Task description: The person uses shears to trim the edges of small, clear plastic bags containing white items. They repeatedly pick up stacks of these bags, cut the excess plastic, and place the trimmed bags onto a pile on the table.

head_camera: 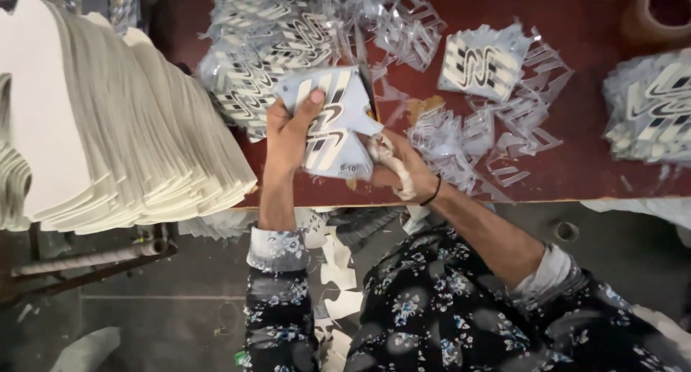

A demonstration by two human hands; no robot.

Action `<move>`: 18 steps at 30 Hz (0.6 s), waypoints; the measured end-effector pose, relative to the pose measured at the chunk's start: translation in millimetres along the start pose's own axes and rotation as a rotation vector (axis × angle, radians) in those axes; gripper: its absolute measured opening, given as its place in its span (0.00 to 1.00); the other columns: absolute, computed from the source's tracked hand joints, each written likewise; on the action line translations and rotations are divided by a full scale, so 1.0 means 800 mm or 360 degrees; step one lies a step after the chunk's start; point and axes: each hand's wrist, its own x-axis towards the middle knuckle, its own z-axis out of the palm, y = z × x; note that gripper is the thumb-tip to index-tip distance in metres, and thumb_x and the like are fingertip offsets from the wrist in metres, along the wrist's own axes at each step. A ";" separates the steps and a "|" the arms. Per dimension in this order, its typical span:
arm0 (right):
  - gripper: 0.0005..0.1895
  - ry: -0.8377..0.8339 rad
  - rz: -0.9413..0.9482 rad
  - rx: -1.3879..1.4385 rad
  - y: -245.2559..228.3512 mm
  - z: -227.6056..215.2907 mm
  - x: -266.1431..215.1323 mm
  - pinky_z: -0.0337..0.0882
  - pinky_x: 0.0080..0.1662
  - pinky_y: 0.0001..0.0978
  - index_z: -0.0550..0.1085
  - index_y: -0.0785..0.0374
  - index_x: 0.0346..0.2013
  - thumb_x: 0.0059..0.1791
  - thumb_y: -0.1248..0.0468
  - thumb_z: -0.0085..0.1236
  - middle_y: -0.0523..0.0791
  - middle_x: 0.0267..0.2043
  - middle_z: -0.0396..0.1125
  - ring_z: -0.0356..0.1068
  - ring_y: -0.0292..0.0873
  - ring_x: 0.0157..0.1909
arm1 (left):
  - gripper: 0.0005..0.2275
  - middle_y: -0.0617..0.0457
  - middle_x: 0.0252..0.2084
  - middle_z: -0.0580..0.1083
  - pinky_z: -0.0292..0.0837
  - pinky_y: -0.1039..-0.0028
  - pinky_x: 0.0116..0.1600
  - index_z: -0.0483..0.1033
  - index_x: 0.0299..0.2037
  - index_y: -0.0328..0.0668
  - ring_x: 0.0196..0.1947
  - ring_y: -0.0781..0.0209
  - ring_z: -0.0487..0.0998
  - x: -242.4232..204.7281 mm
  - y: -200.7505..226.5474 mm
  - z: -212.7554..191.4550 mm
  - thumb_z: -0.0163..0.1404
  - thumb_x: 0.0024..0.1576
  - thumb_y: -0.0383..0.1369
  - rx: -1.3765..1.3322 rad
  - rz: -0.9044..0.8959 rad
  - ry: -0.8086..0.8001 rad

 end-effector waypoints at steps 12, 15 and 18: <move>0.18 -0.0325 -0.0029 -0.0729 -0.055 -0.074 -0.004 0.60 0.36 0.28 0.68 0.66 0.49 0.46 0.73 0.62 0.36 0.32 0.59 0.56 0.33 0.32 | 0.10 0.55 0.32 0.80 0.75 0.76 0.31 0.80 0.43 0.34 0.27 0.70 0.78 -0.014 0.003 0.045 0.57 0.61 0.35 0.0108 -0.0221 0.0150; 0.20 -0.0333 0.0041 -0.0576 -0.091 -0.047 0.003 0.61 0.37 0.26 0.70 0.65 0.48 0.43 0.72 0.67 0.36 0.31 0.58 0.58 0.30 0.32 | 0.10 0.55 0.32 0.80 0.75 0.76 0.31 0.80 0.43 0.34 0.27 0.70 0.78 -0.006 -0.011 0.060 0.57 0.61 0.35 0.0048 -0.0194 0.0161; 0.29 -0.0178 -0.0043 -0.0734 -0.172 0.010 0.018 0.68 0.47 0.20 0.69 0.61 0.52 0.36 0.69 0.63 0.34 0.42 0.66 0.66 0.23 0.44 | 0.11 0.54 0.34 0.79 0.74 0.76 0.33 0.80 0.43 0.34 0.29 0.71 0.77 -0.026 -0.025 0.074 0.58 0.62 0.36 0.0016 -0.0123 0.0203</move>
